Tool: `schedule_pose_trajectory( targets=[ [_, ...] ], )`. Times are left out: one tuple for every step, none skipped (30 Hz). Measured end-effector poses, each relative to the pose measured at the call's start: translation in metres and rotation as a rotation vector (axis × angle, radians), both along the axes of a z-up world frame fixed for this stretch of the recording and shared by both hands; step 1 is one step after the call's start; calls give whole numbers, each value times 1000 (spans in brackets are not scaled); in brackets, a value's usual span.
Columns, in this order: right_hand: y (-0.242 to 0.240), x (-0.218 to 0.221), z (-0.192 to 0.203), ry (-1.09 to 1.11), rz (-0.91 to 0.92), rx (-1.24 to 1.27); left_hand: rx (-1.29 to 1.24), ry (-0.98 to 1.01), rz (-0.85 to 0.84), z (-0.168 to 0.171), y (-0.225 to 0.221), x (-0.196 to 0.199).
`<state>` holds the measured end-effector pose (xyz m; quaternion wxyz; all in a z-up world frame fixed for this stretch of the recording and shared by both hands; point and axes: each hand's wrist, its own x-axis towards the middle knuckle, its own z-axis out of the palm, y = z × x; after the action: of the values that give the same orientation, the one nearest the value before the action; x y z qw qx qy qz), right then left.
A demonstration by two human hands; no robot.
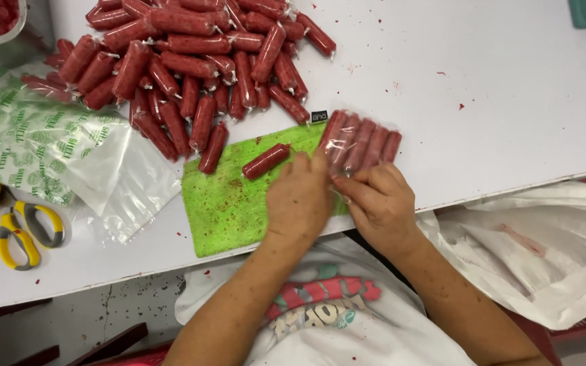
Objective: The person places several red meat products in plastic casings into a plastic bag, adds a label, and passes the bag toward a heat sealer.
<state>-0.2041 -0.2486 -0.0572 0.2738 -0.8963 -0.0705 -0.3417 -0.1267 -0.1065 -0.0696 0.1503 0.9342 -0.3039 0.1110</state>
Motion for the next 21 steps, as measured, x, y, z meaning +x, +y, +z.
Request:
schedule_pose_trajectory(
  targets=[
    [3,3,2,-2,3,-5,-5,-2,3,3,5,3],
    [8,5,4,6,-28,-84,69,-13,32,5,11,5],
    [12,7,5,14,-58,-163,142,-23,62,7,17,7],
    [13,13,-2,16,-58,-161,144,-20,62,14,17,0],
    [14,19,-10,25,-77,-188,136,95,-12,21,18,-8],
    [13,27,-16,29,-98,-217,126,206,-88,29,17,-13],
    [11,30,-15,28,-100,-218,125,204,-90,23,21,-14],
    [9,32,-13,37,-50,-210,136,181,-125,18,25,-17],
    [6,34,-11,46,0,-202,147,158,-160,12,28,-19],
    [6,35,-13,48,-4,-203,147,160,-164,8,31,-22],
    [5,36,-14,33,70,-178,144,115,-158,4,33,-25],
    [4,36,-15,18,142,-151,143,69,-154,-1,35,-28],
    [1,37,-20,20,136,-151,142,70,-160,0,34,-28],
    [-1,38,-24,9,178,-133,142,62,-156,1,33,-29],
    [-4,39,-28,-3,219,-115,141,55,-152,2,33,-30],
    [-2,34,-14,-5,212,-115,142,51,-158,4,35,-31],
    [1,30,1,-21,204,-107,145,106,-145,6,37,-32],
    [2,27,16,-37,197,-100,147,161,-132,8,38,-33],
    [-3,12,11,-40,191,-102,147,157,-138,7,36,-32],
    [-9,-5,5,24,35,-93,104,20,-128,6,34,-34],
    [-15,-21,-1,88,-121,-85,61,-117,-118,5,32,-36]
  ],
)
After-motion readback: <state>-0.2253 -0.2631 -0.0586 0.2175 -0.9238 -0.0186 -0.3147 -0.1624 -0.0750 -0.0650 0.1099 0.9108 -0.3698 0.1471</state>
